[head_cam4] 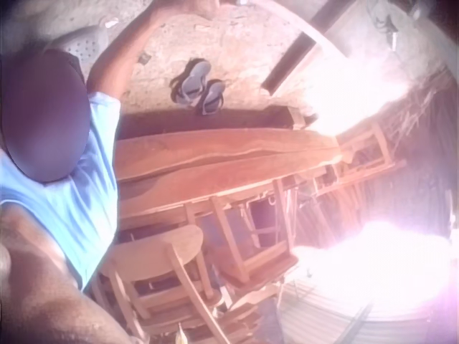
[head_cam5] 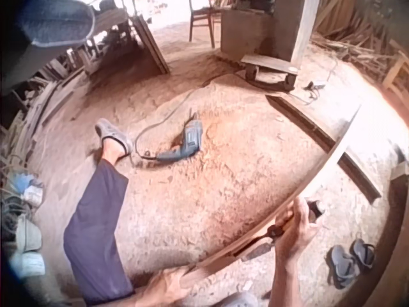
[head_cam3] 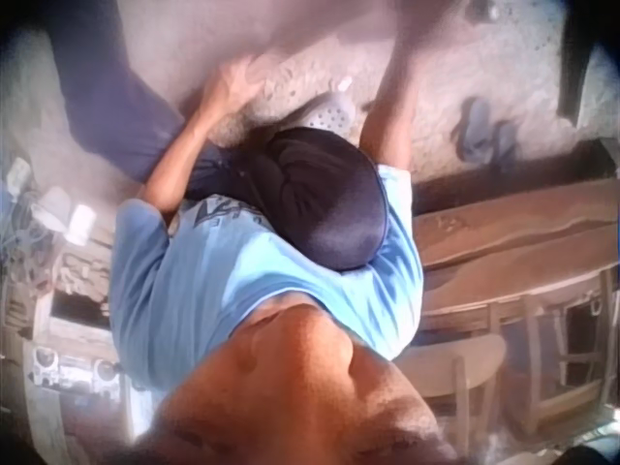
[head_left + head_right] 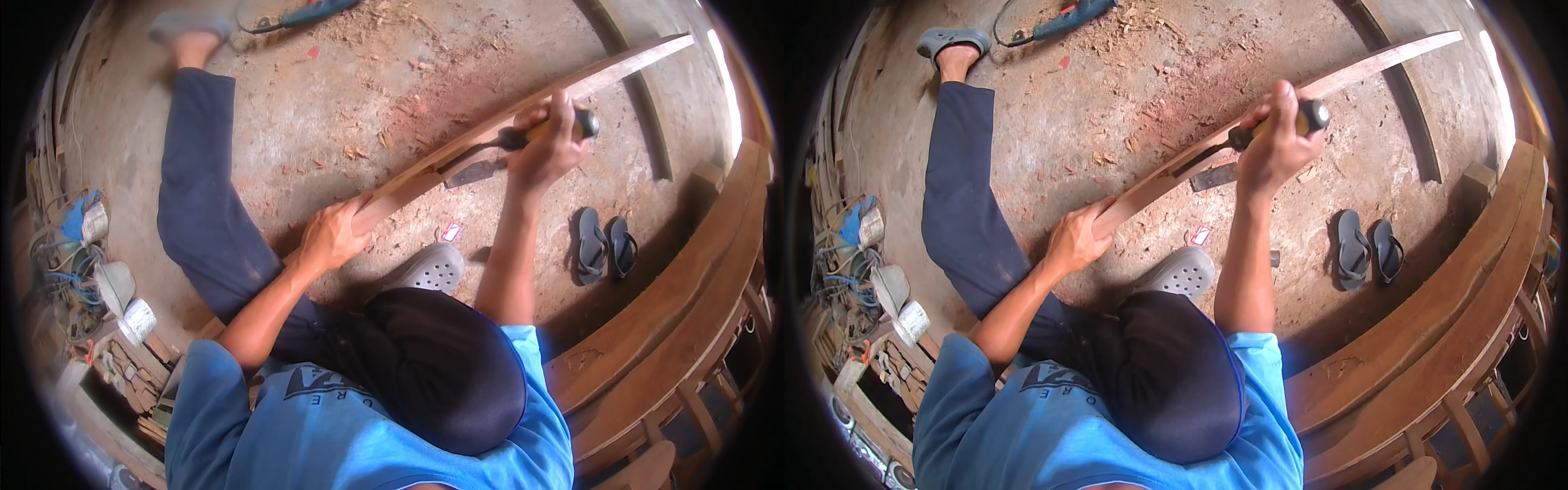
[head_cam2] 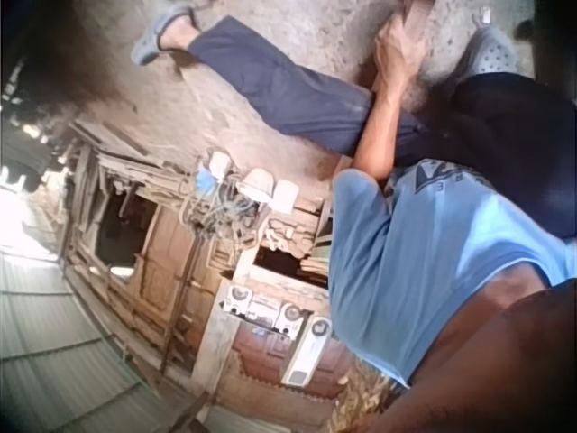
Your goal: The person sits on the floor and uses a chisel and hammer to carve a groove into a long wooden plank. They then use a power drill to bore a hole into the plank.
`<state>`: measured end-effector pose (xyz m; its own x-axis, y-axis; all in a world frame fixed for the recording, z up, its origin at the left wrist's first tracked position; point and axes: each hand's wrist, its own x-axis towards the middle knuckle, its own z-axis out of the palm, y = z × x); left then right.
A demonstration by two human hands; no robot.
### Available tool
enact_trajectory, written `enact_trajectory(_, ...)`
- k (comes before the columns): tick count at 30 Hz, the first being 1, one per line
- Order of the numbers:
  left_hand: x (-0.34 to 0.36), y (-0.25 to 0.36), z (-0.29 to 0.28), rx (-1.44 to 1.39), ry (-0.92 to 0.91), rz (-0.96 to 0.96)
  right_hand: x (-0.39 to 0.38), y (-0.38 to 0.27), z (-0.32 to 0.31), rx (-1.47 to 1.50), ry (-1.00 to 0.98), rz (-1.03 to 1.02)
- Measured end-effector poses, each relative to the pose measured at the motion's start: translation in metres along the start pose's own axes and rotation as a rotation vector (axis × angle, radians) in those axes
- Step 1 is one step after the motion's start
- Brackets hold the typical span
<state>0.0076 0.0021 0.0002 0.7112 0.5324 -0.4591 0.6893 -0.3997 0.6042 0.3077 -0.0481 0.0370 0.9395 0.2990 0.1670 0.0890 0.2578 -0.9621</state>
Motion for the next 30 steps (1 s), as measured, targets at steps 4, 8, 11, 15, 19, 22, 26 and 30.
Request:
enact_trajectory(4, 0.001, 0.001, -0.001, -0.020, -0.022, -0.011, 0.007, 0.004, -0.002, -0.021, 0.028, 0.087)
enact_trajectory(8, 0.001, 0.006, -0.002, 0.032, -0.076, -0.078, -0.013, -0.008, 0.000, -0.039, 0.050, 0.023)
enact_trajectory(11, -0.001, 0.007, -0.003, 0.006, -0.107, -0.098, -0.040, -0.025, 0.002, -0.038, -0.065, -0.096)
enact_trajectory(15, -0.004, 0.003, -0.001, 0.003, -0.048, -0.030, -0.053, -0.045, 0.000, 0.092, -0.095, -0.233)
enact_trajectory(19, -0.003, 0.002, -0.001, 0.039, -0.045, -0.022, -0.044, -0.046, 0.002, 0.292, -0.101, -0.091)
enact_trajectory(22, -0.003, 0.004, -0.001, 0.014, -0.088, -0.090, -0.036, -0.047, -0.001, 0.191, -0.073, -0.139)
enact_trajectory(26, -0.006, 0.006, -0.001, -0.003, -0.071, -0.059, -0.033, -0.054, -0.013, 0.242, 0.110, 0.241)
enact_trajectory(30, -0.007, 0.006, 0.001, -0.003, -0.049, -0.058, -0.033, -0.050, -0.015, 0.373, 0.076, 0.206)
